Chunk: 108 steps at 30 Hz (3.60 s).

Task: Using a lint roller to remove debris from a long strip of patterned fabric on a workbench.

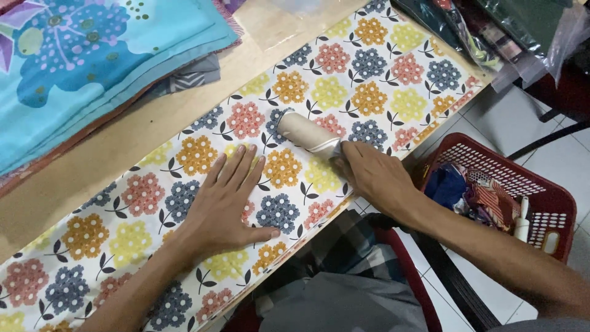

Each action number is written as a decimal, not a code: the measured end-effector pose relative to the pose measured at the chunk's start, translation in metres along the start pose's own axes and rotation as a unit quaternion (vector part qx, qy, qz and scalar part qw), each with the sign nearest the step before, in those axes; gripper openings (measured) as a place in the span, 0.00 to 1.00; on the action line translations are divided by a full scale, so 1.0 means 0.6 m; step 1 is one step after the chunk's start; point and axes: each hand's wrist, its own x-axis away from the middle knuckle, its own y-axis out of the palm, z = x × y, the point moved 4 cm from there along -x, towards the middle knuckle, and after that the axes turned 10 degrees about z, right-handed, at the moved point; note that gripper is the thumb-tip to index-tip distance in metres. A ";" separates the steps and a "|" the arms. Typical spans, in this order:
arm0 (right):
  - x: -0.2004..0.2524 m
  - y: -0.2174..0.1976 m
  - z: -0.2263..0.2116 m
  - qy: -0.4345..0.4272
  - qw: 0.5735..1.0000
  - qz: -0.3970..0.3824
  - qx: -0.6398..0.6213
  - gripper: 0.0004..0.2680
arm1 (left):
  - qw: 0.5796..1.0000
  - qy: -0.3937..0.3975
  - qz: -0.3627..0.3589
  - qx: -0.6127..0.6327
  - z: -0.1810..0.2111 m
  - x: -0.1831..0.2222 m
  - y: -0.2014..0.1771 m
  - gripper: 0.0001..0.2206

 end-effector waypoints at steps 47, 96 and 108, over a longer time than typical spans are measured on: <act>-0.077 -0.047 0.268 0.258 0.954 -0.104 0.116 0.20 | 0.998 -0.019 -0.030 0.055 -0.005 -0.018 -0.005 0.62; -0.052 0.043 -0.038 0.036 0.990 -0.138 0.005 0.14 | 0.969 -0.225 -0.043 0.091 -0.089 0.002 0.022 0.52; -0.078 0.033 0.024 0.080 0.988 -0.111 0.075 0.15 | 0.971 -0.224 -0.055 0.061 -0.091 0.004 0.024 0.54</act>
